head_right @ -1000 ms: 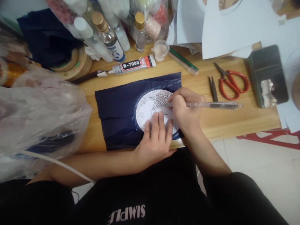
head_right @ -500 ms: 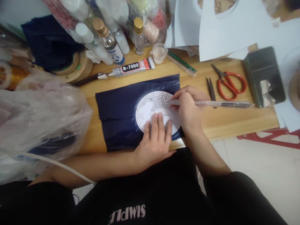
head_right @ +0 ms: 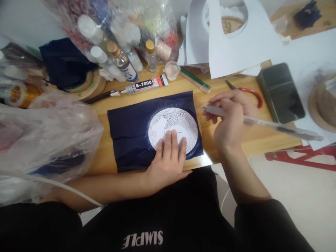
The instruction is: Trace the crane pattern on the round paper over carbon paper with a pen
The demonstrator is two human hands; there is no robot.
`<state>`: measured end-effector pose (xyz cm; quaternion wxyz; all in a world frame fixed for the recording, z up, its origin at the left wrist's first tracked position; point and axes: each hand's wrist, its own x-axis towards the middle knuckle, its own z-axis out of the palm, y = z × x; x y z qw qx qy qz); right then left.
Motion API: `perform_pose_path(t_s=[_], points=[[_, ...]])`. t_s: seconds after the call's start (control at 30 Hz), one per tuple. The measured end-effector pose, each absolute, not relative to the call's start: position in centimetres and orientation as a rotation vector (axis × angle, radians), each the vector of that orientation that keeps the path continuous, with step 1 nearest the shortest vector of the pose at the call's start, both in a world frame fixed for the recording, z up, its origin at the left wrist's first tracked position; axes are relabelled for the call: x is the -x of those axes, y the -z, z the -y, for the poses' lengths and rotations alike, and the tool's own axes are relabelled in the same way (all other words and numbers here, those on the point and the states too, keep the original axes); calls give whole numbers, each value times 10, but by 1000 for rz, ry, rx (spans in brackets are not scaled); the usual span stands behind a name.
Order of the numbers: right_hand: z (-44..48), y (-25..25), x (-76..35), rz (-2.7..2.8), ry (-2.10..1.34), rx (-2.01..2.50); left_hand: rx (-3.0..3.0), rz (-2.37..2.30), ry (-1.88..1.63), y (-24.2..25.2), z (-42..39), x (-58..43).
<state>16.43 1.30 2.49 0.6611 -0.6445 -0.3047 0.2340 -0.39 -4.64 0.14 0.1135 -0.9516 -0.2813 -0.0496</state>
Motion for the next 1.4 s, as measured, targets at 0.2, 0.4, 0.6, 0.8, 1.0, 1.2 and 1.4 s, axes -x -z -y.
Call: perform_pose_path(t_s=[0.2,0.4,0.6,0.8,1.0,1.2,1.4], points=[[-2,-3,-152,1097,-706,1463,2788,832,162,-1,47,4],[1,3,-147,1200,-689,1671,2800,825,144,-2,46,4],[1,1,-145,1206,-663,1716,2799,810,115,-5,45,5],[2,2,-145,1197,-685,1712,2805,822,111,-5,45,4],[1,1,-144,1185,-725,1733,2798,818,129,-4,46,4],[0,-1,-142,1160,-719,1745,2796,817,131,-3,45,4],[0,-2,-142,1184,-688,1740,2798,822,143,-3,46,4]])
